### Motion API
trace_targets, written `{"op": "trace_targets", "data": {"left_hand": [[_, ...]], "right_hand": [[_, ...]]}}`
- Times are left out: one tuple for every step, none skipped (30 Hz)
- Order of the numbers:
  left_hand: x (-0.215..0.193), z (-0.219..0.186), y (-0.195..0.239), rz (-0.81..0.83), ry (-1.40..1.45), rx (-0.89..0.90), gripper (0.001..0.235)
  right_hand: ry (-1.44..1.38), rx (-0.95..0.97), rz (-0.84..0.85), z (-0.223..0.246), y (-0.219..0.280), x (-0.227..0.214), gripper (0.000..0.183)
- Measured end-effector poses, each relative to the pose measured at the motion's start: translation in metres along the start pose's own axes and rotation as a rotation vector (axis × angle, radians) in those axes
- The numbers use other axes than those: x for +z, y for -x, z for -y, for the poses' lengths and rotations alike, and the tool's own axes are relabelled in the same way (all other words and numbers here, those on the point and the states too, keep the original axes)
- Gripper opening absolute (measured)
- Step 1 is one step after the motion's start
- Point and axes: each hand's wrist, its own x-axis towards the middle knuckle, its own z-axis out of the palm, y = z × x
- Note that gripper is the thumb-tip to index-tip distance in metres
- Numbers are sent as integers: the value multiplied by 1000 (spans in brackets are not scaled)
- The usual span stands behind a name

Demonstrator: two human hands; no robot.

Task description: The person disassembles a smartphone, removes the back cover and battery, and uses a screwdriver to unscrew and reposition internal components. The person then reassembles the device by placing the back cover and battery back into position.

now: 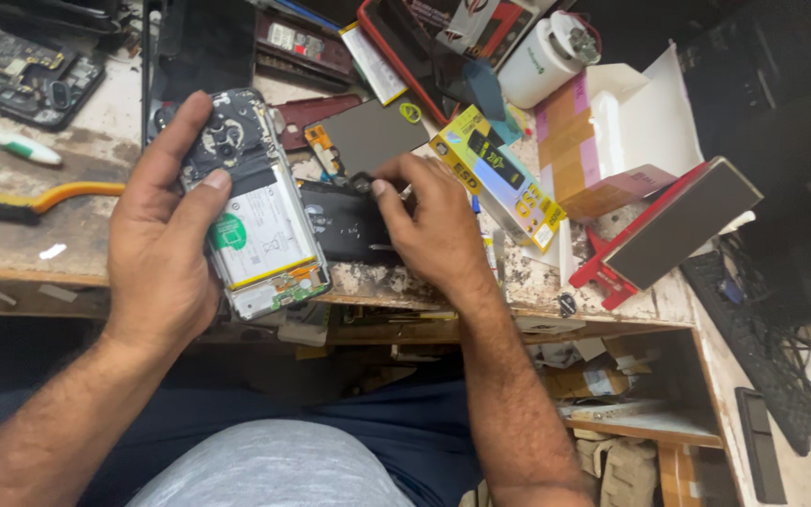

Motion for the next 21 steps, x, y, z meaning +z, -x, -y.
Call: {"op": "trace_targets", "data": {"left_hand": [[0,0,0,-2,1,0,55],[0,0,0,-3,3,0,55],[0,-1,0,-6,1,2,55],[1,-1,0,-3,3,1,55],[1,-1,0,-2,3,1,55],[2,-1,0,-1,4,0,55],[1,-1,0,6,-7,6,55],[1,-1,0,13,-17,12,55],[0,0,1,15,-27,14,54],[-2,1,1,19,-26,19,54],[-3,2,1,22,-26,23,54],[-5,3,2,26,-25,27,54],[-5,3,1,29,-21,31,54],[-6,4,1,32,-18,36,54],[-6,4,1,37,-12,38,55],[-5,5,2,38,-22,38,55],[-5,4,1,40,-33,41,55],[-5,4,1,42,-44,45,55],[-5,4,1,46,-46,42,55],[-5,4,1,51,-47,38,55],[-5,4,1,54,-50,34,54]], "right_hand": [[-49,90,16,-2,1,-3,13],[-97,180,31,-4,3,-5,14],[-119,133,17,-5,3,-6,14],[-141,85,2,-6,4,-9,14],[-165,38,-10,-6,3,-11,13],[-134,14,-2,-5,4,-13,14],[-105,-10,10,-3,5,-15,16],[-76,-34,23,-1,6,-16,18],[-28,-58,47,1,9,-18,21],[21,-83,72,3,11,-19,24],[68,-107,97,5,14,-19,28],[85,-100,118,7,17,-20,28],[104,-95,132,9,18,-19,28],[123,-89,145,10,20,-20,29],[128,-113,139,10,21,-20,26],[133,-138,134,10,22,-19,24],[139,-166,125,10,22,-19,22],[138,-182,117,9,21,-19,20],[135,-200,110,9,20,-18,19],[133,-218,103,8,20,-18,17],[141,-206,105,7,19,-17,18]]}}
